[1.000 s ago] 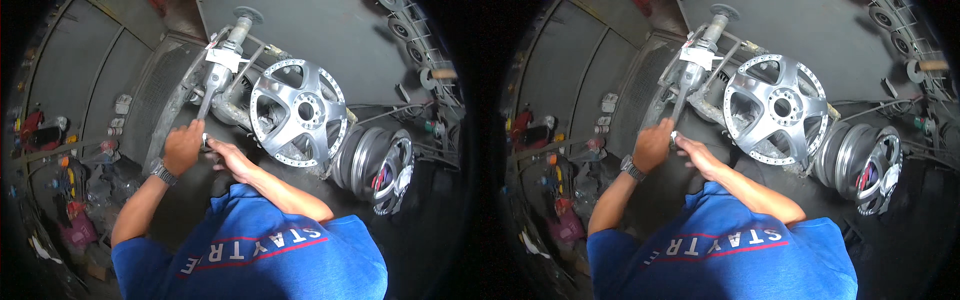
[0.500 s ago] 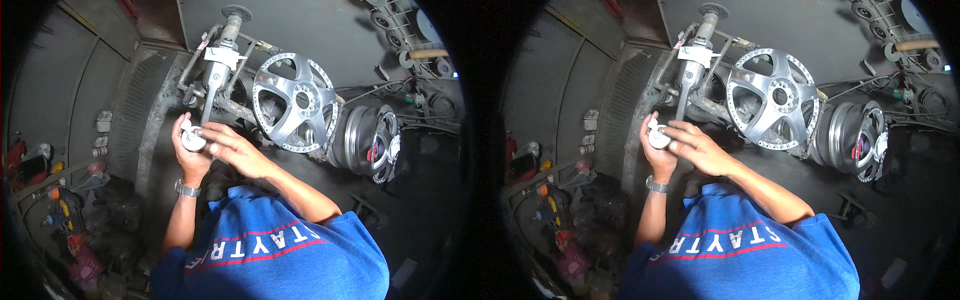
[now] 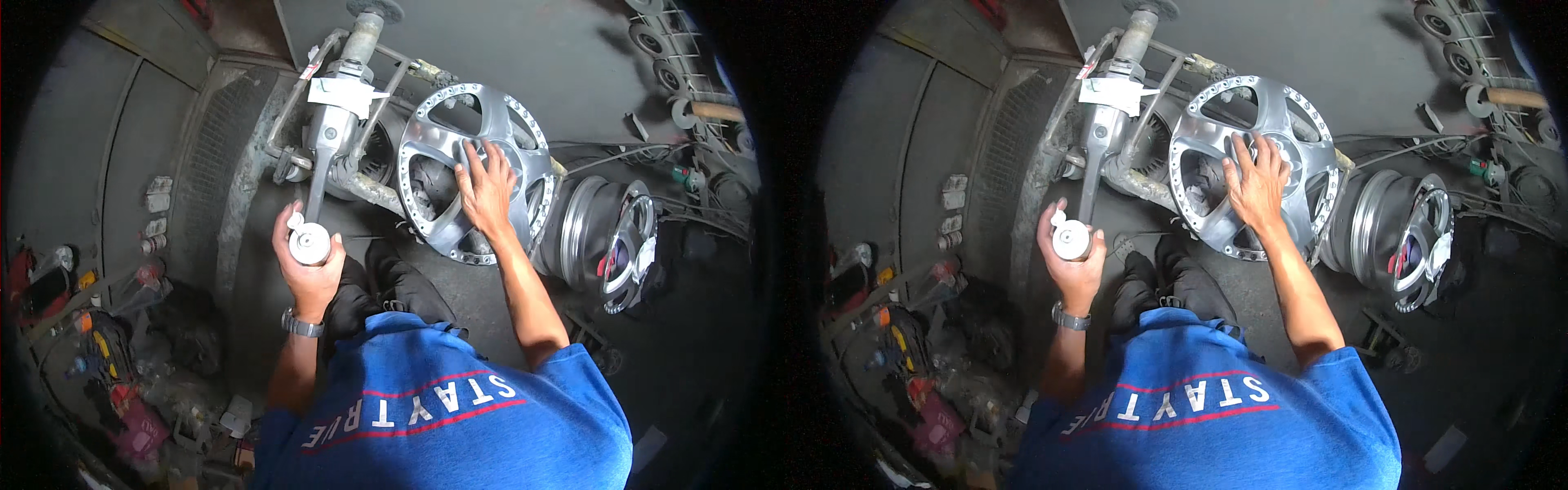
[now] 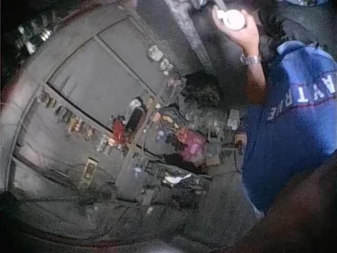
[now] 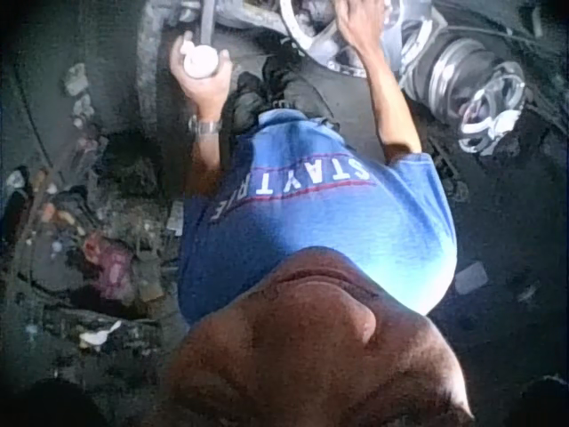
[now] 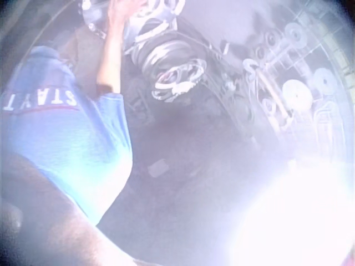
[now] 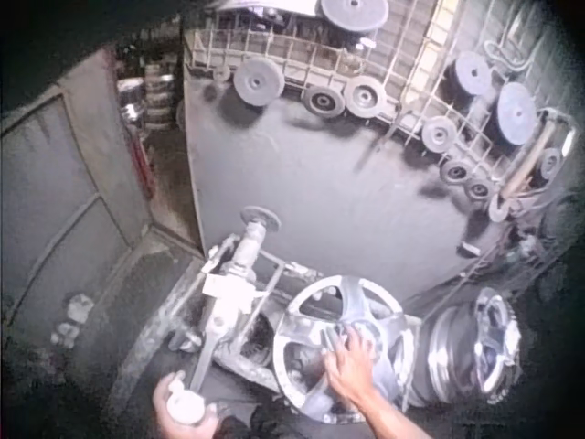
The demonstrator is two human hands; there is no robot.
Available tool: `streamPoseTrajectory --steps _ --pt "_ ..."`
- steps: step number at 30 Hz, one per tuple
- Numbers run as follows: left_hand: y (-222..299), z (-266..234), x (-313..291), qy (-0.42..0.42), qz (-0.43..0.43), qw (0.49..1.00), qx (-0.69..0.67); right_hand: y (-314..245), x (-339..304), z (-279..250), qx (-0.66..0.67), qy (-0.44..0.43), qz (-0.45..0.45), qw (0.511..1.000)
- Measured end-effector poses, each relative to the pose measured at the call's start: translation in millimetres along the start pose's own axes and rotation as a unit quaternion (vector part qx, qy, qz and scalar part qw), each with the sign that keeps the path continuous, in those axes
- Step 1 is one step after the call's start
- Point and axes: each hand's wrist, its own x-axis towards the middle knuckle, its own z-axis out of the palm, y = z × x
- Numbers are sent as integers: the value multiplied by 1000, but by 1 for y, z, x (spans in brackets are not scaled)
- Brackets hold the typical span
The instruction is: The person sprays a silver car wheel with a can and wipes it with a white cloth. They then use scissors to cut a piece of the cloth and continue wiping the wheel surface. Another person briefly appears in the background.
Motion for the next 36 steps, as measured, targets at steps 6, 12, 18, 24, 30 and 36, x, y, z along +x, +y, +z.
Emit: streamPoseTrajectory --steps 6,12,18,24,30,36 --pt "-10 23 -13 22 -32 999 18 22 4 18 -139 -65 -78 985" --pt "-8 41 -12 40 -45 998 25 38 10 13 -122 -90 -63 986" --pt "-8 47 -7 54 -7 993 108 47 12 0 -133 -134 -61 980" --pt "4 58 -10 77 -33 993 82 41 27 2 -111 -130 -141 975" --pt "3 64 -15 80 -30 991 101 50 26 8 -107 -106 -150 977" --pt "8 68 -17 97 -70 990 80 62 23 -2 -109 -125 -155 974"
